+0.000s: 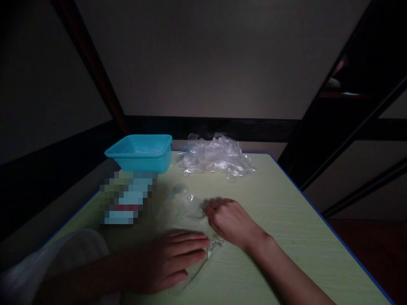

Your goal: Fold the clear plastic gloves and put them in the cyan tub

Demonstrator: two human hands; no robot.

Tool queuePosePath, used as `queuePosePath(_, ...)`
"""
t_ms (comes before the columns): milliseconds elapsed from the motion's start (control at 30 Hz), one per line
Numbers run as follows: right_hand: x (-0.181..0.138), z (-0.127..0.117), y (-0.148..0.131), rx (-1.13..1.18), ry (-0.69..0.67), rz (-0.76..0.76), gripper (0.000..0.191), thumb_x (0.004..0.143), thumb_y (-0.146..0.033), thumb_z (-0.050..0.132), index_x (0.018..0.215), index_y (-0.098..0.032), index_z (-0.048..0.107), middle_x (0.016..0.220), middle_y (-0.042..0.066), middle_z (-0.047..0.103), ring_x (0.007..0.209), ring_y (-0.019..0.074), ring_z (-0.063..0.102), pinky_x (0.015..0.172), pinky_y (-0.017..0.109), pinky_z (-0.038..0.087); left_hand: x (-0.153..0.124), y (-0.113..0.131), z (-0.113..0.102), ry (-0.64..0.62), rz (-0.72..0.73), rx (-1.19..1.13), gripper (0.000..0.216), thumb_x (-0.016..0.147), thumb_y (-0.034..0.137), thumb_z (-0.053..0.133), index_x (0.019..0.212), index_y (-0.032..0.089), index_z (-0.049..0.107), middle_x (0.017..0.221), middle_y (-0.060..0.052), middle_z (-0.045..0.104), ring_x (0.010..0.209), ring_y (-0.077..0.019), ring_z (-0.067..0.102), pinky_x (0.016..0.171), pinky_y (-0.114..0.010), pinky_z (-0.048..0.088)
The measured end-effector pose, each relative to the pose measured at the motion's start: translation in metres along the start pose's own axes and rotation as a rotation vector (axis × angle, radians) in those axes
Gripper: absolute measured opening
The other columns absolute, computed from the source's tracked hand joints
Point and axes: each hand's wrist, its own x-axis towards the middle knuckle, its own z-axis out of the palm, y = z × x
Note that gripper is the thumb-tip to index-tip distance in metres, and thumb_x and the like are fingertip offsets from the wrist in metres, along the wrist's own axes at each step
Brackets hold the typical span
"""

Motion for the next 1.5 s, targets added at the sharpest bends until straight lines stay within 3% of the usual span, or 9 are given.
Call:
queuePosePath(267, -0.007, -0.011, 0.011, -0.189, 0.132, 0.52, 0.013, 0.079, -0.011, 0.046, 0.073, -0.016, 0.057, 0.068, 0.006, 0.062, 0.056, 0.0178, 0.056, 0.049, 0.027, 0.026, -0.003, -0.003, 0.0, -0.103, 0.094, 0.222, 0.037, 0.091, 0.023, 0.04, 0.125, 0.01, 0.049, 0.14, -0.01, 0.043, 0.133, -0.0211, 0.031, 0.112, -0.032, 0.024)
queuePosePath(400, -0.011, -0.014, 0.012, -0.089, 0.27, 0.459, 0.017, 0.08, -0.007, 0.041, 0.08, -0.015, 0.057, 0.081, 0.009, 0.061, 0.067, 0.0197, 0.057, 0.056, 0.028, 0.036, -0.003, -0.003, 0.001, -0.123, 0.119, 0.239, 0.035, 0.091, 0.024, 0.039, 0.124, 0.013, 0.049, 0.141, -0.005, 0.042, 0.133, -0.0203, 0.032, 0.111, -0.032, 0.024)
queuePosePath(500, -0.01, -0.016, 0.008, 0.271, 0.272, 0.231, 0.019, 0.085, -0.01, 0.037, 0.085, -0.017, 0.056, 0.086, 0.008, 0.06, 0.077, 0.0188, 0.058, 0.066, 0.03, 0.043, -0.004, -0.005, 0.001, -0.113, 0.14, 0.225, 0.033, 0.091, 0.024, 0.041, 0.121, 0.015, 0.05, 0.139, -0.003, 0.045, 0.131, -0.02, 0.035, 0.11, -0.032, 0.026)
queuePosePath(667, -0.007, -0.019, -0.002, 0.829, -0.015, 0.144, 0.02, 0.092, -0.021, 0.035, 0.08, -0.017, 0.052, 0.07, 0.001, 0.057, 0.061, 0.0123, 0.055, 0.057, 0.026, 0.044, -0.004, -0.006, 0.002, -0.066, 0.146, 0.171, 0.033, 0.086, 0.022, 0.051, 0.118, 0.014, 0.052, 0.133, -0.007, 0.05, 0.127, -0.0202, 0.039, 0.109, -0.032, 0.027)
queuePosePath(767, -0.01, -0.019, -0.001, 1.107, -0.31, 0.143, 0.021, 0.091, -0.02, 0.036, 0.073, -0.018, 0.046, 0.063, -0.001, 0.053, 0.055, 0.0099, 0.054, 0.053, 0.023, 0.044, -0.004, -0.005, 0.002, -0.028, 0.101, 0.138, 0.035, 0.084, 0.024, 0.054, 0.117, 0.011, 0.052, 0.127, -0.013, 0.052, 0.122, -0.0214, 0.044, 0.106, -0.031, 0.031)
queuePosePath(1000, -0.024, -0.022, 0.014, 1.331, -0.912, 0.084, 0.02, 0.088, -0.032, 0.047, 0.072, -0.02, 0.042, 0.055, -0.005, 0.051, 0.045, 0.0052, 0.048, 0.049, 0.018, 0.041, -0.005, -0.008, 0.001, -0.032, 0.061, 0.085, 0.037, 0.082, 0.026, 0.056, 0.115, 0.008, 0.053, 0.126, -0.016, 0.051, 0.121, -0.0231, 0.045, 0.106, -0.032, 0.033)
queuePosePath(1067, -0.026, -0.024, 0.018, 1.328, -0.888, 0.097, 0.022, 0.087, -0.035, 0.049, 0.073, -0.019, 0.044, 0.057, -0.005, 0.052, 0.046, 0.0053, 0.049, 0.046, 0.017, 0.039, -0.006, -0.008, 0.001, -0.03, 0.078, 0.089, 0.038, 0.082, 0.027, 0.056, 0.115, 0.009, 0.055, 0.128, -0.016, 0.05, 0.122, -0.0242, 0.043, 0.106, -0.034, 0.033)
queuePosePath(1267, -0.02, -0.025, 0.021, 1.31, -0.435, 0.111, 0.016, 0.088, -0.027, 0.049, 0.082, -0.014, 0.056, 0.074, 0.003, 0.06, 0.066, 0.0094, 0.057, 0.066, 0.025, 0.047, -0.006, -0.004, -0.005, -0.117, 0.121, 0.101, 0.045, 0.085, 0.036, 0.051, 0.125, 0.016, 0.051, 0.139, -0.012, 0.043, 0.13, -0.0272, 0.035, 0.107, -0.043, 0.03)
queuePosePath(1500, -0.01, -0.008, 0.013, 1.143, -0.413, 0.114, 0.01, 0.079, -0.005, 0.05, 0.077, -0.013, 0.057, 0.062, -0.004, 0.052, 0.057, 0.0075, 0.052, 0.054, 0.02, 0.041, -0.008, -0.005, -0.007, -0.17, 0.151, 0.093, 0.046, 0.082, 0.042, 0.056, 0.123, 0.02, 0.055, 0.143, -0.013, 0.037, 0.133, -0.0297, 0.03, 0.107, -0.046, 0.027)
